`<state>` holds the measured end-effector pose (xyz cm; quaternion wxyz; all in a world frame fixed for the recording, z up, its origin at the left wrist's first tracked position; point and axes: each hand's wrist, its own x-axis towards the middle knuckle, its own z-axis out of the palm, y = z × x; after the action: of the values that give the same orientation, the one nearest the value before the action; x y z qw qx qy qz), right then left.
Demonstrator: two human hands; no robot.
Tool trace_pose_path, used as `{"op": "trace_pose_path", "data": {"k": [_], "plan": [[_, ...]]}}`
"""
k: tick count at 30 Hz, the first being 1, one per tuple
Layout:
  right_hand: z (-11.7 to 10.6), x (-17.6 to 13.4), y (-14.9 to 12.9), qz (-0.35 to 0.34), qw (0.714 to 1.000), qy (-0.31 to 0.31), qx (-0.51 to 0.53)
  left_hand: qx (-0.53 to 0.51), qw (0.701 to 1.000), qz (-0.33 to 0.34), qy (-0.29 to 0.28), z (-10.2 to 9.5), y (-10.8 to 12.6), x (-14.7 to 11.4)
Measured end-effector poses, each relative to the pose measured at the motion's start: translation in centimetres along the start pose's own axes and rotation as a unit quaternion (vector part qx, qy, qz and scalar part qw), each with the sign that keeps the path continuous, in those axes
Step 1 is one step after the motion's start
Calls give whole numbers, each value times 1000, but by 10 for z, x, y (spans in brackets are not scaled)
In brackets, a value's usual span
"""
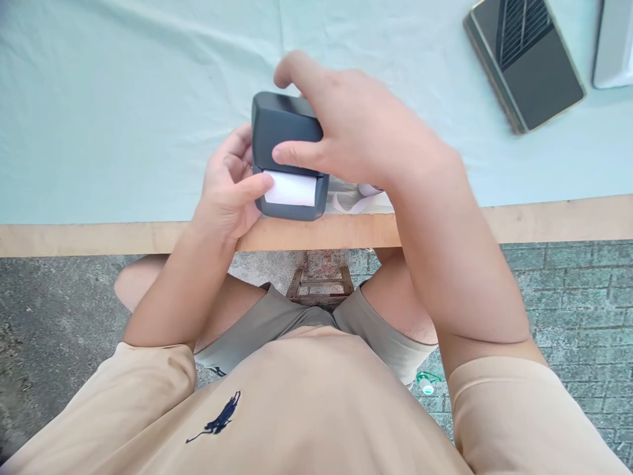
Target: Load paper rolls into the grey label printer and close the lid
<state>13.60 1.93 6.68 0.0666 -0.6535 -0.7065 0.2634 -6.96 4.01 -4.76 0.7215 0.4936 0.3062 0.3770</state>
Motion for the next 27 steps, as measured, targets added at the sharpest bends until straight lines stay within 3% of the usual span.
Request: {"op": "trace_pose_path", "data": {"k": [6,12,20,27], "plan": [[2,5,2,10,1000,-15,-9,-46,998,-33,23,3,0,2],[4,4,-1,1,1000,-16,-19,-38,998,-23,36,9,4,0],[3,2,15,-80,997,9,15,-4,995,-47,93,9,6,0],[-6,-6,18,-131,990,-29,32,-20,995,-45,81,2,7,1]]}}
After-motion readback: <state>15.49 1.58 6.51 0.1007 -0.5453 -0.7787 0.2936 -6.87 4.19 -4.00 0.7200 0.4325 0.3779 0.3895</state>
